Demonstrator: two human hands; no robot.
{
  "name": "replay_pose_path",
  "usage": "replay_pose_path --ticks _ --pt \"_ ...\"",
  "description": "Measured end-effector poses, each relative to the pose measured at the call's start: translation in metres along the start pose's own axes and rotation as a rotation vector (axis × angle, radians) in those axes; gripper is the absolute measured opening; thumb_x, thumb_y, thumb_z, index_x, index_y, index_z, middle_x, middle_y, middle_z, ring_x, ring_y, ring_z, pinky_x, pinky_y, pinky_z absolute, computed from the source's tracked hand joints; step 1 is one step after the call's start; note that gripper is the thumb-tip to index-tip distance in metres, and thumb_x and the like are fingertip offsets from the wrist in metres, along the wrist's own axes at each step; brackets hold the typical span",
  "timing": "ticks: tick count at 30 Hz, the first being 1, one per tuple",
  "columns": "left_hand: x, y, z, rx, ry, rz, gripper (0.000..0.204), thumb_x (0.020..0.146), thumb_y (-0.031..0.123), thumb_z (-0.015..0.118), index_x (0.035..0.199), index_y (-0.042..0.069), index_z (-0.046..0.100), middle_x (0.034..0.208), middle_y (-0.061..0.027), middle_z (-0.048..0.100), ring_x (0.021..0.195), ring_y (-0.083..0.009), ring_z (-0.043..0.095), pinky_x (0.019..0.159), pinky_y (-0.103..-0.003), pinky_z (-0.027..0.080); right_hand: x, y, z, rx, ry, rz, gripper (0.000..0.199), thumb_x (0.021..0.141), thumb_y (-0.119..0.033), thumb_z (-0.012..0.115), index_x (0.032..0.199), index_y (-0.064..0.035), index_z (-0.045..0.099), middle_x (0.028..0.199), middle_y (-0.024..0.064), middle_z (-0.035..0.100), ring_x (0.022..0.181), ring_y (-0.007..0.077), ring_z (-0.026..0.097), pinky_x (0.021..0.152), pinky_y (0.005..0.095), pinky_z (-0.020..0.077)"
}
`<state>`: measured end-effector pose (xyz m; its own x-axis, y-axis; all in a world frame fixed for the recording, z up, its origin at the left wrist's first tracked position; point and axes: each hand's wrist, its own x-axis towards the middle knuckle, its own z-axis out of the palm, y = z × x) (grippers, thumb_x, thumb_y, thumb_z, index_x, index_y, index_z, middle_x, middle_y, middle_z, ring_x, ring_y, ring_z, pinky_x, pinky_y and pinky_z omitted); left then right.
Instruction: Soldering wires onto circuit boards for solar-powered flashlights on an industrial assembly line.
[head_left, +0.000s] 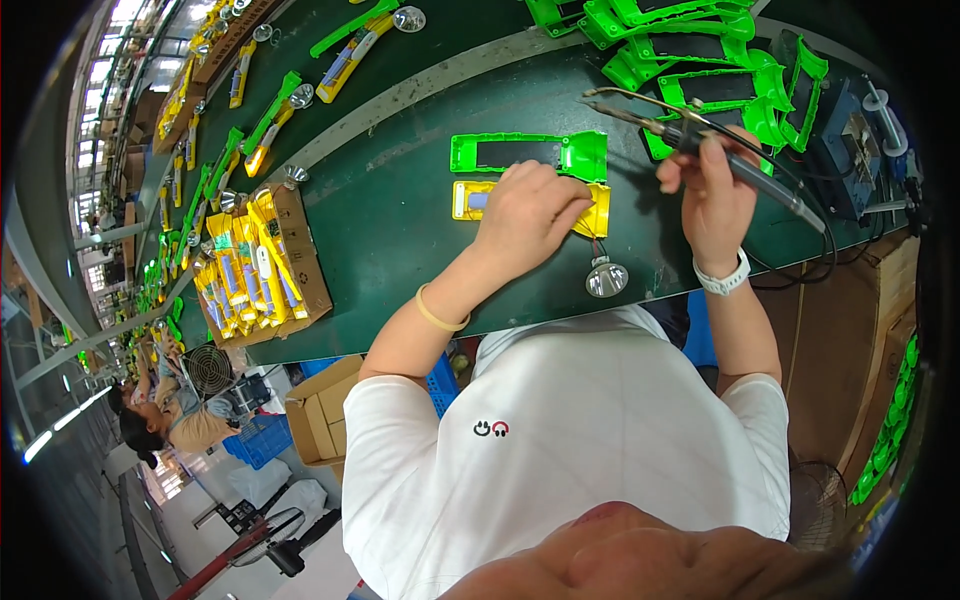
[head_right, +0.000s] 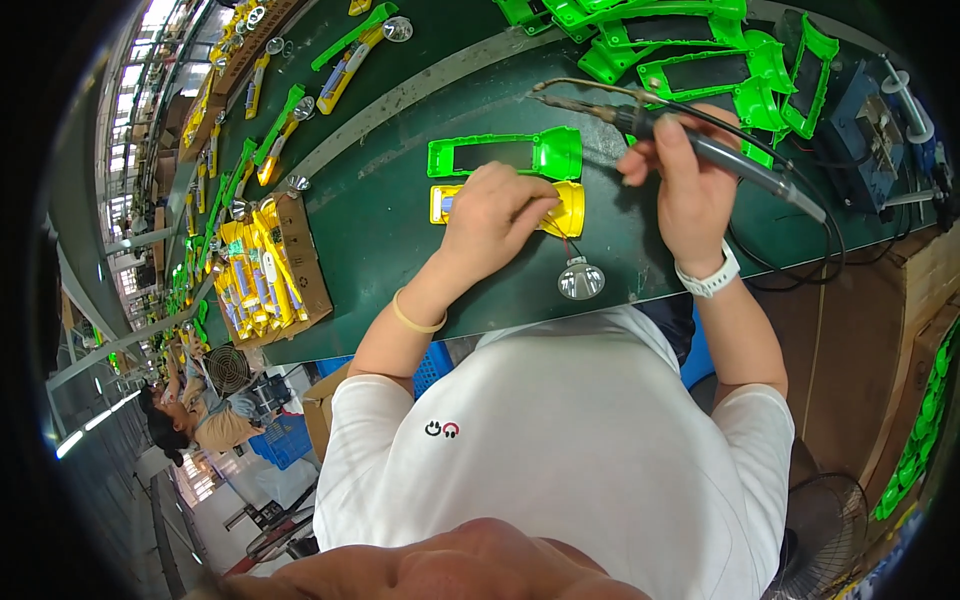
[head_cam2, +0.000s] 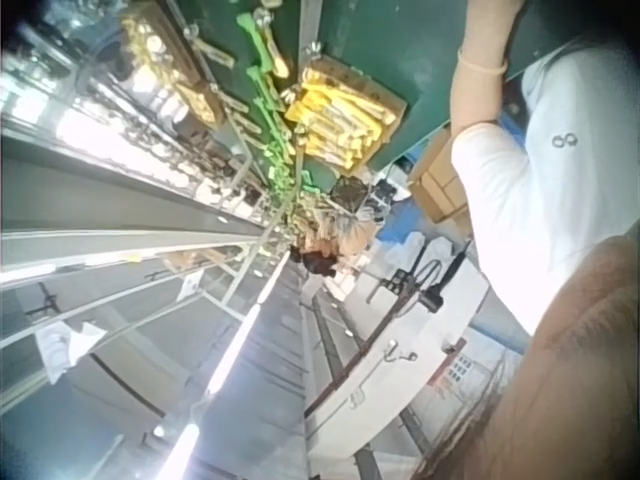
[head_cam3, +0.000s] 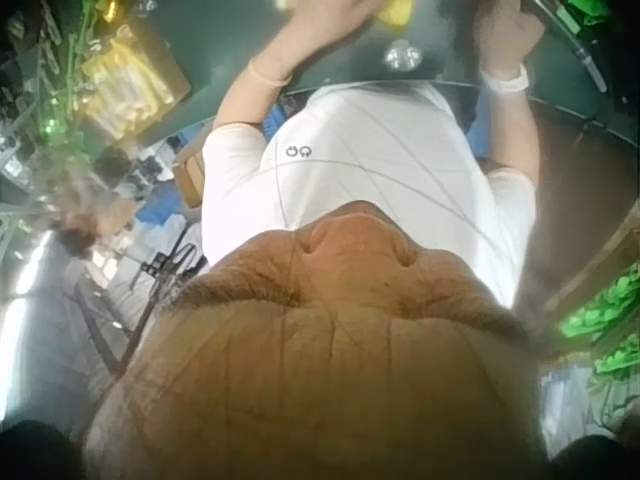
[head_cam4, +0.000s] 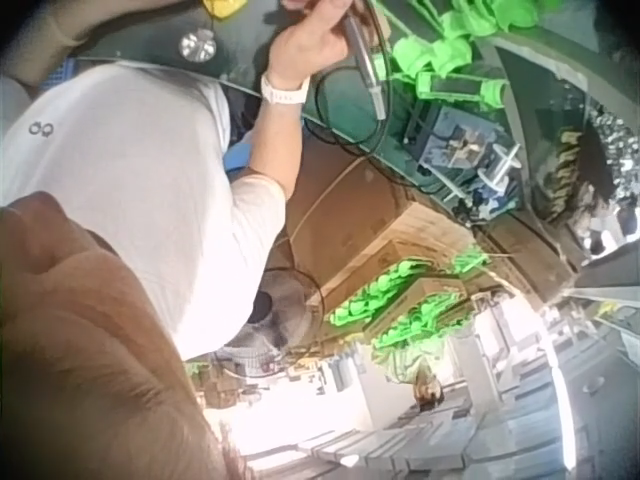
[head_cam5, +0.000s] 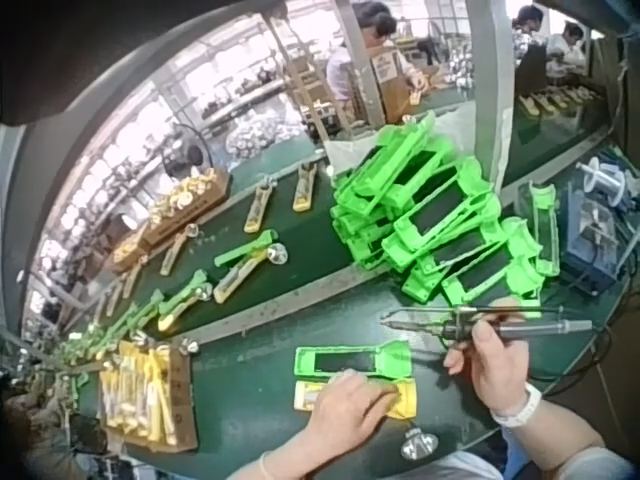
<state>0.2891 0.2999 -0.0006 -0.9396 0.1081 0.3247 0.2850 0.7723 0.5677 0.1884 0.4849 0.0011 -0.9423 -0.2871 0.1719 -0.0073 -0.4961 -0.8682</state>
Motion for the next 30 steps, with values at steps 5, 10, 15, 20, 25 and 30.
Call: replay_pose_path --ticks 5,10,15,20,25,30 --pt "-0.003 0.003 -0.024 -0.294 0.197 -0.241 0.009 0.081 0.011 0.061 0.086 0.006 0.066 0.072 -0.0076 0.058 0.069 -0.0218 0.056 0.061 -0.031 0.045 0.008 0.006 0.009 -0.028 0.009 0.016 0.021 0.09 -0.015 0.054 0.1 -0.0036 0.039 0.079 0.0111 0.055 0.064 0.02 0.061 0.051 0.0266 0.0473" --pt "-0.013 0.028 -0.028 -0.242 0.135 -0.359 0.009 0.073 0.01 0.069 0.079 0.006 0.065 0.065 -0.0069 0.059 0.055 -0.0205 0.058 0.052 -0.03 0.047 0.006 0.011 0.001 -0.045 -0.018 0.015 0.018 0.092 -0.016 0.05 0.101 -0.0033 0.042 0.074 0.0123 0.055 0.062 0.0224 0.06 0.049 0.0279 0.0463" --pt "-0.026 0.023 -0.009 -0.217 -0.088 -0.007 0.013 0.071 0.004 0.068 0.083 0.005 0.064 0.087 -0.0084 0.059 0.075 -0.0224 0.059 0.064 -0.032 0.049 0.0 0.012 0.004 -0.009 -0.001 0.053 0.021 0.091 -0.015 0.053 0.1 -0.0025 0.039 0.074 0.0108 0.054 0.061 0.0196 0.06 0.049 0.0264 0.047" --pt "-0.035 0.023 -0.025 -0.404 -0.061 0.194 0.032 0.068 0.009 0.073 0.097 0.006 0.063 0.096 -0.0087 0.059 0.085 -0.0257 0.058 0.071 -0.034 0.049 -0.002 0.014 -0.004 -0.047 0.011 0.043 0.02 0.091 -0.016 0.053 0.099 -0.0023 0.04 0.073 0.0105 0.054 0.061 0.0188 0.06 0.049 0.0258 0.0468" --pt "-0.037 0.018 -0.013 -0.043 0.18 0.037 0.06 0.059 0.011 0.079 0.114 0.002 0.055 0.087 -0.0108 0.057 0.073 -0.0258 0.054 0.062 -0.033 0.045 -0.005 0.021 -0.006 -0.012 0.011 0.066 0.02 0.091 -0.016 0.054 0.098 -0.002 0.042 0.073 0.0097 0.054 0.061 0.0175 0.06 0.049 0.0245 0.046" --pt "-0.009 0.041 0.01 0.033 0.11 0.239 0.052 0.066 0.009 0.069 0.117 0.008 0.055 0.074 -0.0027 0.049 0.063 -0.0184 0.046 0.056 -0.031 0.039 -0.006 0.022 -0.006 -0.035 0.027 0.061 0.021 0.09 -0.017 0.054 0.097 -0.0011 0.043 0.074 0.01 0.054 0.06 0.0175 0.06 0.049 0.0241 0.0458"
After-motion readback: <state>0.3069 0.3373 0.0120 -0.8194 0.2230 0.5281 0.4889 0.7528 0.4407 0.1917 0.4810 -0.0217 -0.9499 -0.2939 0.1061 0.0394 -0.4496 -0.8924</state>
